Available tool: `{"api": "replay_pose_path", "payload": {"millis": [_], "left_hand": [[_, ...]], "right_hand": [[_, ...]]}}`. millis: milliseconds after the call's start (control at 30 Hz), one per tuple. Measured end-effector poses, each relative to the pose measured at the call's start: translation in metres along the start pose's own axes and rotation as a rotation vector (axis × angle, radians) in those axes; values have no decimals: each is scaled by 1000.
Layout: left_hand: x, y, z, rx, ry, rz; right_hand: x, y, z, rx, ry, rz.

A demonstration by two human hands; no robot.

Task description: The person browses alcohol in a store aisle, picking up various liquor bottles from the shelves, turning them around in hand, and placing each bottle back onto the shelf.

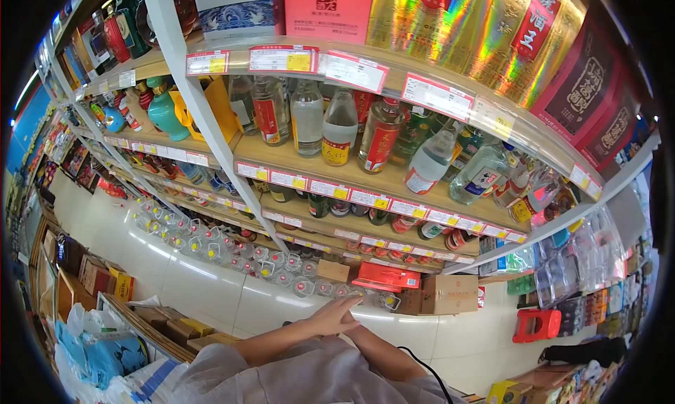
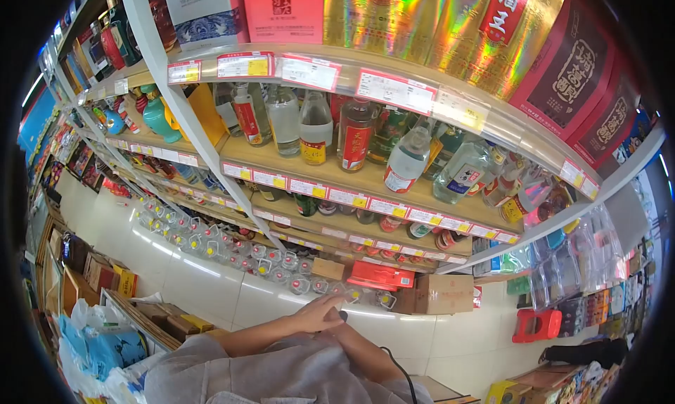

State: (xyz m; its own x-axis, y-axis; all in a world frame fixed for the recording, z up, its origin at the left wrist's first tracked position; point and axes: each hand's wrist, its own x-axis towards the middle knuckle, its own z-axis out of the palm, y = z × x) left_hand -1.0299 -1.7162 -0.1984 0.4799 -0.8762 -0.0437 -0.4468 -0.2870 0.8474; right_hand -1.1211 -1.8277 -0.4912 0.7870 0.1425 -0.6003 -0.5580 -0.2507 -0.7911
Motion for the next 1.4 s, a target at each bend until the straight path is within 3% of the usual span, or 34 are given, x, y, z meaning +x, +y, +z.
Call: {"api": "replay_pose_path", "payload": {"millis": [100,167,200,233,300,333,367,433,533,633,867,967,1067,1167,1267,1400], "left_hand": [[-19,-28,-2,-133,122,-126],[-39,-74,13,-280,233,-261],[-53,-95,12,-272,183,-413],[-68,-115,11,-260,127,-563],[-131,-276,90,75,-19,-647],[-169,-295,100,124,-132,-726],[-180,-207,37,-116,-276,-793],[-252,-339,119,-180,-478,-972],[-279,-277,100,-306,-90,-1061],[-294,-281,100,-309,-66,-1065],[-305,-313,109,-207,-227,-1092],[-305,-310,101,-160,-211,-1096],[-310,-284,84,-200,-150,-1134],[-312,-285,84,-266,-80,-1242],[-306,-288,94,-325,-41,-1331],[-295,-286,109,-441,9,-1359]], "right_hand": [[5,37,-9,-387,87,-330],[-20,0,-18,-49,132,242],[-31,-10,-23,129,151,522],[-42,-6,-30,-144,165,473],[-60,0,-36,-536,149,464],[-72,0,-36,-659,123,510],[-82,2,-37,-662,128,472],[-103,1,-29,-662,139,399],[-128,-49,2,-641,282,480],[-132,-85,35,-660,347,539],[-111,-62,37,-777,-336,296],[-81,14,47,-595,-194,462],[-72,51,54,-826,-126,302],[-96,-10,49,-700,-46,367],[-100,-16,38,-533,-35,475],[-104,-21,19,-653,-133,450]]}}
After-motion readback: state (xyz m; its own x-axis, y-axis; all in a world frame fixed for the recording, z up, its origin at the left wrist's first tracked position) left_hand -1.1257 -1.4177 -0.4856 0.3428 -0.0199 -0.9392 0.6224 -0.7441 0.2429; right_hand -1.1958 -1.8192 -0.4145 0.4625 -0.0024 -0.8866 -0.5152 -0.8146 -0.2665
